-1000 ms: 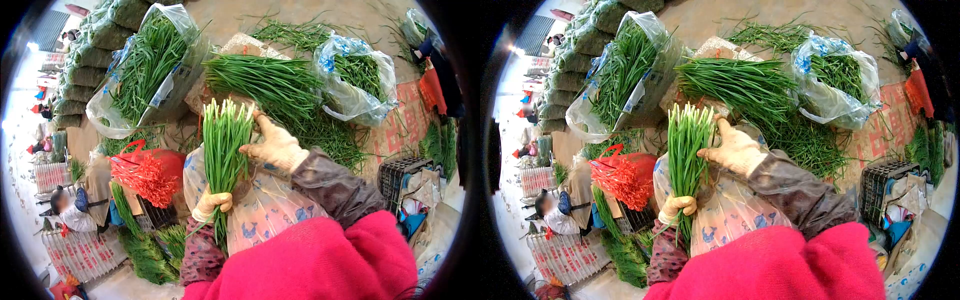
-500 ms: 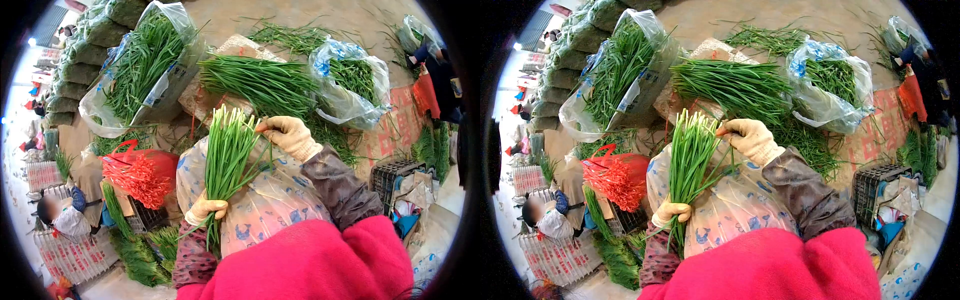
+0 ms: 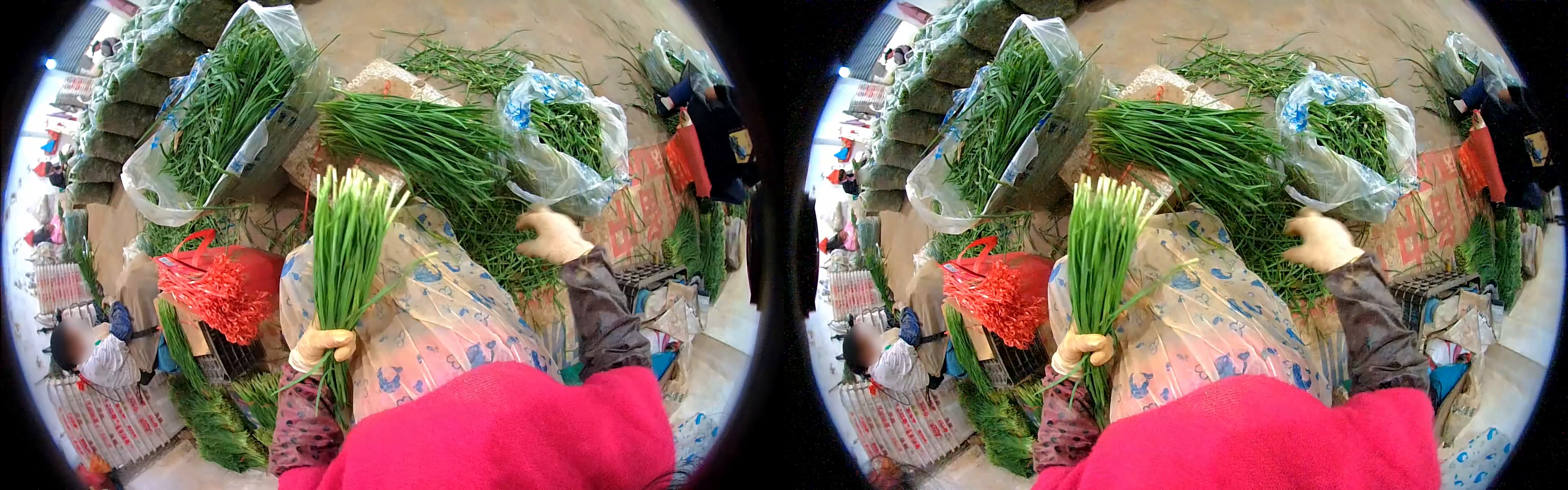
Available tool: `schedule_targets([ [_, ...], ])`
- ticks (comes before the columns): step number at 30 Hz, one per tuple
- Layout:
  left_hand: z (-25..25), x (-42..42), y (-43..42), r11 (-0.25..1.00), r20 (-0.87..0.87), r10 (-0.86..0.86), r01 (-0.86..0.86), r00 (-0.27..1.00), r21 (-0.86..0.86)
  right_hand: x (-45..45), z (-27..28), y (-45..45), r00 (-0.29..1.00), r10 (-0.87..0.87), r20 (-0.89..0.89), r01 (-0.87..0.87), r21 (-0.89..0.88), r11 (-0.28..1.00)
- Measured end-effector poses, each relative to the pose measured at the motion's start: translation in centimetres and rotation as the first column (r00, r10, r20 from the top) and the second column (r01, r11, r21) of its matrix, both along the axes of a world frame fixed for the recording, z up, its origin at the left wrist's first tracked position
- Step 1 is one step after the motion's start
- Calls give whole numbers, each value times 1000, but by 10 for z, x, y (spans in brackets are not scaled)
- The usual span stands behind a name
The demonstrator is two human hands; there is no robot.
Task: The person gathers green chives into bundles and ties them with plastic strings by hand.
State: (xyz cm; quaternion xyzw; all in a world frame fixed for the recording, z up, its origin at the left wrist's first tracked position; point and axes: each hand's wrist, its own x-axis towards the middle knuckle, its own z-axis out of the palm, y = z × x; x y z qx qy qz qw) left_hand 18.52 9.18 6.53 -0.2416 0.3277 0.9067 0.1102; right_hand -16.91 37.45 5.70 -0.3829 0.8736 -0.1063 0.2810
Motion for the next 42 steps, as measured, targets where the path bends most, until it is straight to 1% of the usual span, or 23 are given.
schedule_targets([
  [1,4,-4,3,1000,1,-1,1,1000,-2,8,-3,-9,981,68,184,-34,-181,983],
  [3,18,-15,5,998,5,40,-39,999,-56,27,16,-42,798,-116,591,250,-150,957],
  [5,26,-20,4,993,5,41,-40,999,-114,32,9,-62,707,-61,705,263,-181,948],
  [6,30,-22,6,987,18,62,-58,998,-150,35,16,-71,694,-39,719,197,-138,971],
  [7,35,-26,8,981,27,72,-66,997,-182,35,18,-80,704,104,703,10,-157,988],
  [9,40,-33,11,980,-7,101,-101,995,-174,51,39,-102,526,161,835,-109,-122,987],
  [11,46,-37,12,990,-22,74,-76,997,-116,63,33,-118,604,434,668,-250,-358,900],
  [12,48,-39,13,989,-31,84,-87,996,-120,72,9,-124,352,369,860,-46,-378,925],
  [13,50,-41,15,988,-28,74,-77,997,-132,78,2,-131,188,463,866,173,-493,853],
  [15,52,-40,19,987,-24,71,-73,997,-141,92,-6,-140,-148,498,854,524,-359,772],
  [17,52,-36,24,966,128,64,-30,990,-256,83,-6,-147,-262,566,782,533,-372,760],
  [19,52,-37,30,964,201,49,7,978,-267,77,-4,-146,-211,519,828,611,-303,731],
  [22,37,-34,36,936,270,-31,123,962,-331,72,5,-147,-29,542,840,770,-327,547],
  [26,30,-34,39,943,293,-147,223,945,-245,55,1,-144,-36,523,851,714,-344,609],
  [29,30,-36,37,929,325,-204,287,923,-232,53,-8,-141,-109,517,849,685,-313,658],
  [31,32,-37,36,927,310,-236,309,921,-211,58,-11,-139,-136,563,815,787,-255,561],
  [32,32,-38,36,925,296,-263,327,918,-193,59,-4,-141,-229,596,769,797,-203,568],
  [33,31,-38,34,929,293,-251,315,922,-196,62,-4,-143,-234,595,769,790,-207,578],
  [35,27,-42,31,914,212,-359,388,909,-119,66,-3,-147,-308,776,551,836,-234,497],
  [36,26,-45,32,909,164,-378,399,911,-120,61,7,-144,-304,752,585,830,-225,511],
  [39,34,-65,36,957,32,-271,273,962,-94,49,33,-135,-73,670,739,880,-269,392],
  [40,32,-71,36,951,29,-257,258,966,-173,35,44,-130,121,525,843,865,-349,361],
  [42,34,-82,28,906,11,-291,279,957,-318,16,94,-123,471,353,808,784,-567,252],
])
